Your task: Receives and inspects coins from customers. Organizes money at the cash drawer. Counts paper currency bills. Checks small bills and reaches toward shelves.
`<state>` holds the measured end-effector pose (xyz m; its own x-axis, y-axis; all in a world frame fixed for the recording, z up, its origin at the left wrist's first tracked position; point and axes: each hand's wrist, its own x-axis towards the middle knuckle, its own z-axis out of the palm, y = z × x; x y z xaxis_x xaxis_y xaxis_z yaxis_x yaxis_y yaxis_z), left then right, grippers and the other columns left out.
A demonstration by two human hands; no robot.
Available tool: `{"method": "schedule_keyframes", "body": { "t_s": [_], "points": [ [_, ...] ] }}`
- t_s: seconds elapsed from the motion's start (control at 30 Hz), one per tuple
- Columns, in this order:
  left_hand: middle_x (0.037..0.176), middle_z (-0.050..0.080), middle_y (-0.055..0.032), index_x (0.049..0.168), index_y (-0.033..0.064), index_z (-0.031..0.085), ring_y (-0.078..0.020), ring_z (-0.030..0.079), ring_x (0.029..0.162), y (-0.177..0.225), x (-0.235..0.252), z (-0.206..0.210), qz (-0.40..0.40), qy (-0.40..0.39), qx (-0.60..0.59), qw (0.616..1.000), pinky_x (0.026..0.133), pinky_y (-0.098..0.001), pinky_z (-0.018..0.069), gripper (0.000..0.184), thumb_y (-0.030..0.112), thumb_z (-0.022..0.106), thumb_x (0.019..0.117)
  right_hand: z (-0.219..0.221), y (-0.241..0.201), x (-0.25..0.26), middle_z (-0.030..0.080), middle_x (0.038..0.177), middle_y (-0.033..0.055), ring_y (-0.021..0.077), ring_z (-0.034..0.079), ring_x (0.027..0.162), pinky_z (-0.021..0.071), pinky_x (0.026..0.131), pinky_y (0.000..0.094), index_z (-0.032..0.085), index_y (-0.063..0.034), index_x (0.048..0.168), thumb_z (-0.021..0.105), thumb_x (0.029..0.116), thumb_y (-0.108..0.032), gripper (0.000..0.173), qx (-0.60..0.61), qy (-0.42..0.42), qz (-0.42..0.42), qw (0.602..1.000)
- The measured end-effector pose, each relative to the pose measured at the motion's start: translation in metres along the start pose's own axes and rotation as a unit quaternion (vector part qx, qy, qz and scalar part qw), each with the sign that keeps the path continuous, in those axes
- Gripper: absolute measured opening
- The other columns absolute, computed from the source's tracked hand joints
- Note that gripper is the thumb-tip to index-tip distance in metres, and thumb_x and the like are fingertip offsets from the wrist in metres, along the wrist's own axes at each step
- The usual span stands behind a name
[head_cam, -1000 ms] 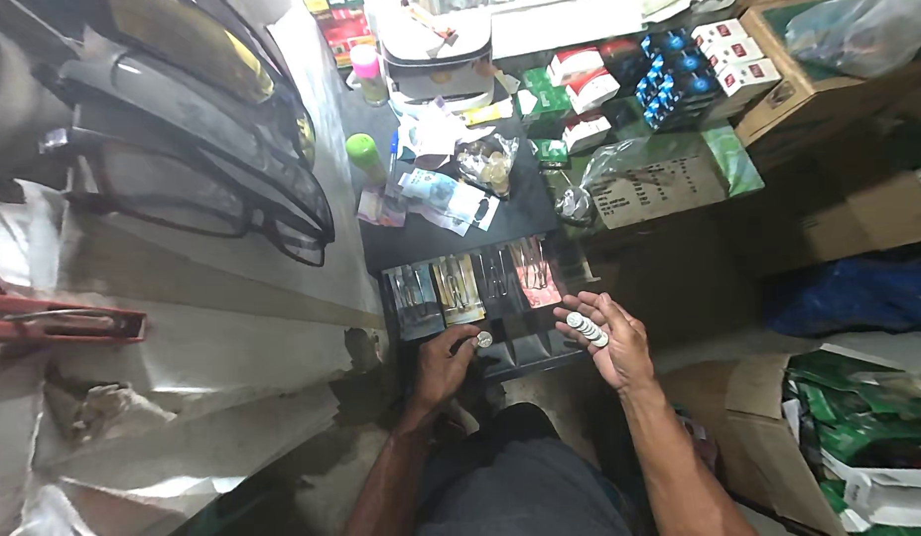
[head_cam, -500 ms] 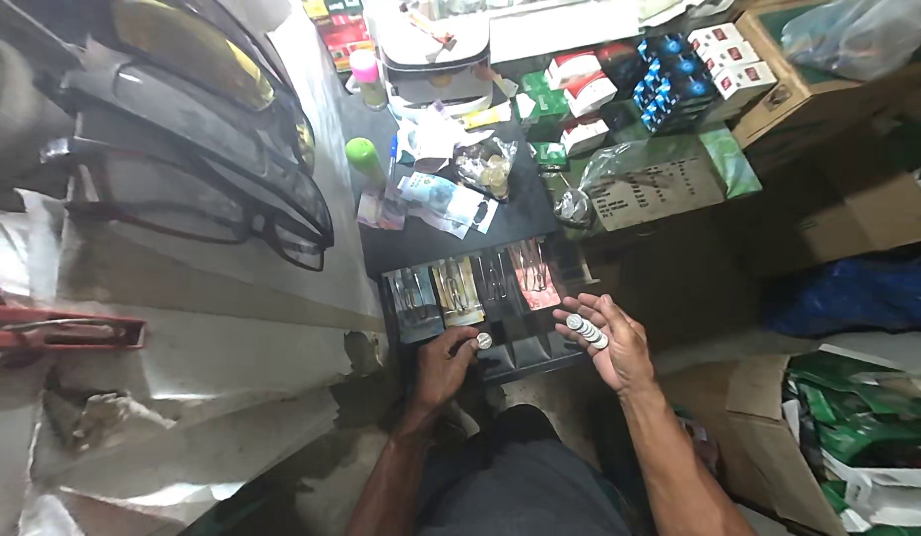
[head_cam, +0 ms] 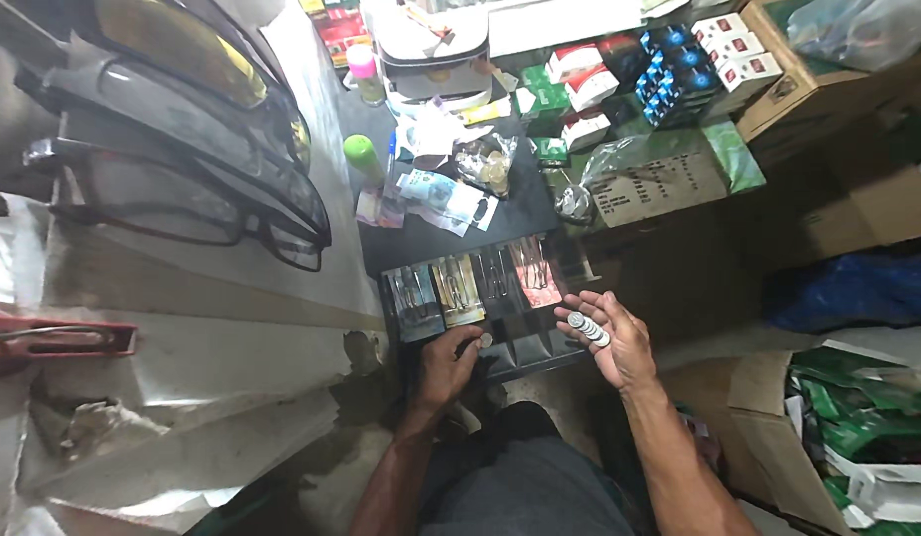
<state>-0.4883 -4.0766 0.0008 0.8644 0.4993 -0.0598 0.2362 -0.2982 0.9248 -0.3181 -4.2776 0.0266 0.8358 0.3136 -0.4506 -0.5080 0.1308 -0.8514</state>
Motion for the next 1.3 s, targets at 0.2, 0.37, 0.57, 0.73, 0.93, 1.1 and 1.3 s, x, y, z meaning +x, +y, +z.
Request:
{"method": "schedule_keyframes", "body": {
  "t_s": [0.2, 0.37, 0.57, 0.73, 0.93, 1.1, 1.3],
  "points": [
    [0.110, 0.075, -0.0093, 0.114, 0.0022, 0.073, -0.0096, 0.072, 0.093, -0.001, 0.001, 0.000, 0.009, 0.000, 0.020, 1.000, 0.086, -0.0266, 0.0589, 0.022, 0.013, 0.063, 0.0983, -0.001, 0.001, 0.000, 0.071, 0.117, 0.0211, 0.0318, 0.075, 0.097, 0.0648, 0.082, 0.0434, 0.055, 0.0066, 0.130, 0.030, 0.1138, -0.025, 0.043, 0.002, -0.003, 0.000, 1.000],
    [0.110, 0.075, -0.0101, 0.114, 0.0018, 0.073, -0.0105, 0.072, 0.096, -0.001, 0.002, 0.001, 0.021, 0.005, 0.044, 0.999, 0.088, -0.0267, 0.0584, 0.022, 0.013, 0.063, 0.0982, -0.001, 0.000, 0.000, 0.071, 0.118, 0.0215, 0.0322, 0.075, 0.097, 0.0648, 0.082, 0.0432, 0.055, 0.0065, 0.130, 0.030, 0.1137, -0.024, 0.043, 0.004, -0.004, 0.000, 1.000],
    [0.113, 0.074, -0.0128, 0.115, 0.0005, 0.073, -0.0159, 0.072, 0.103, 0.001, 0.002, 0.001, 0.039, 0.000, 0.090, 0.995, 0.094, -0.0312, 0.0575, 0.024, 0.014, 0.062, 0.0988, 0.000, 0.000, 0.000, 0.071, 0.118, 0.0211, 0.0320, 0.075, 0.098, 0.0648, 0.082, 0.0434, 0.055, 0.0071, 0.130, 0.030, 0.1138, -0.024, 0.043, 0.002, -0.004, -0.002, 1.000],
    [0.107, 0.075, -0.0136, 0.112, -0.0002, 0.074, -0.0184, 0.074, 0.098, -0.001, 0.003, 0.004, 0.091, 0.019, 0.129, 0.987, 0.091, -0.0324, 0.0591, 0.021, 0.011, 0.064, 0.0970, 0.000, 0.000, -0.001, 0.072, 0.116, 0.0208, 0.0314, 0.075, 0.097, 0.0648, 0.082, 0.0429, 0.055, 0.0070, 0.129, 0.030, 0.1139, -0.024, 0.043, 0.004, -0.002, 0.001, 1.000],
    [0.103, 0.075, -0.0121, 0.111, 0.0013, 0.074, -0.0181, 0.074, 0.092, -0.001, 0.005, 0.004, 0.107, 0.010, 0.165, 0.980, 0.086, -0.0320, 0.0599, 0.021, 0.010, 0.061, 0.0974, 0.001, 0.000, -0.001, 0.071, 0.116, 0.0215, 0.0317, 0.076, 0.096, 0.0649, 0.081, 0.0426, 0.054, 0.0075, 0.129, 0.030, 0.1140, -0.025, 0.043, 0.010, 0.000, 0.005, 1.000],
    [0.102, 0.076, -0.0133, 0.108, 0.0019, 0.075, -0.0240, 0.075, 0.094, 0.003, 0.008, 0.002, 0.127, -0.010, 0.197, 0.972, 0.087, -0.0395, 0.0607, 0.019, 0.009, 0.061, 0.0975, 0.001, 0.000, -0.001, 0.072, 0.116, 0.0213, 0.0319, 0.076, 0.096, 0.0649, 0.082, 0.0432, 0.055, 0.0071, 0.129, 0.030, 0.1139, -0.024, 0.043, 0.010, 0.003, 0.009, 1.000],
    [0.097, 0.076, -0.0157, 0.104, 0.0034, 0.077, -0.0316, 0.075, 0.090, 0.009, 0.012, 0.004, 0.147, -0.029, 0.248, 0.957, 0.081, -0.0462, 0.0608, 0.019, 0.008, 0.061, 0.0957, 0.000, 0.002, 0.000, 0.071, 0.118, 0.0208, 0.0311, 0.076, 0.096, 0.0650, 0.081, 0.0424, 0.053, 0.0064, 0.132, 0.029, 0.1140, -0.026, 0.044, -0.003, -0.002, 0.005, 1.000]
  ]
}}
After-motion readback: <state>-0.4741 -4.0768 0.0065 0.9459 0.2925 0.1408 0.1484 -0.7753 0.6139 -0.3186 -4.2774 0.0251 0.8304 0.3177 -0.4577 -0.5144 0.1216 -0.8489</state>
